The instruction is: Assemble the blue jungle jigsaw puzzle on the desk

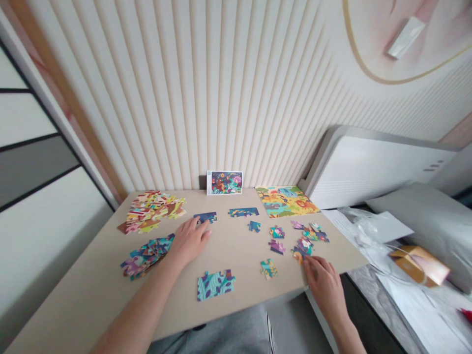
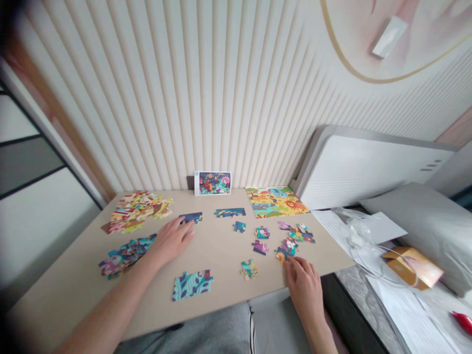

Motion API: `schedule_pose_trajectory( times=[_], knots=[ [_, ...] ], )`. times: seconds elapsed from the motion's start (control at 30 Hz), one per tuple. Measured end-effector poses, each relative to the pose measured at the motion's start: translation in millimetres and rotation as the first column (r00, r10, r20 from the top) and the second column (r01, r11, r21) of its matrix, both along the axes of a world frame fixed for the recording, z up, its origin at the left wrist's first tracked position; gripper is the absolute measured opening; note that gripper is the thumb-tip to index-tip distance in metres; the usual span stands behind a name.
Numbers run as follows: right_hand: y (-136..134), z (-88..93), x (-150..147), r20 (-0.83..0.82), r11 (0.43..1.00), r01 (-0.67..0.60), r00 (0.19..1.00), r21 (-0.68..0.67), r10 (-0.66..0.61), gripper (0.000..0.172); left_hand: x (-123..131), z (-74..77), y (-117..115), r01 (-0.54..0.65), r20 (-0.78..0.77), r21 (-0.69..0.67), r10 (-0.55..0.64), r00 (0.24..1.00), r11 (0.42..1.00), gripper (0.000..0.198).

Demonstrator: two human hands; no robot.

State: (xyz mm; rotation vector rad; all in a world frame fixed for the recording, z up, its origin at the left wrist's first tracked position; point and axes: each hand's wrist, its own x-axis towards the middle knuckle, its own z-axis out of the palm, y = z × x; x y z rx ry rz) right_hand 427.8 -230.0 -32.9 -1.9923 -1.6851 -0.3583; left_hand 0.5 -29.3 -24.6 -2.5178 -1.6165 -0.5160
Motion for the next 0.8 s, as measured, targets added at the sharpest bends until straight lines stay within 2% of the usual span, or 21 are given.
schedule_pose_trajectory(
  times=[0.13,0.4,0.6,0.8],
  knots=[
    [-11,-5.0,-5,-0.053,1.000,0.006,0.999,-0.017,-0.007,0.040,0,-1.7,2,0.011,0.005,-0.001,-0.011,1.000,1.000,0.043],
    [1,-6.7,-17,-0.124,0.996,-0.052,0.991,-0.069,0.043,0.038,-1,-0.6,1,0.016,0.008,-0.001,-0.016,1.000,1.000,0.044],
    [10,-9.9,-10,-0.166,0.992,-0.106,0.982,-0.071,0.093,0.050,-1,1.6,1,0.013,-0.011,-0.007,-0.013,1.000,1.000,0.044],
    [19,-2.3,-3,-0.158,0.989,-0.098,0.984,-0.114,0.080,0.048,-1,-0.1,1,0.019,-0.033,-0.004,-0.019,0.999,1.000,0.045]
  ],
)
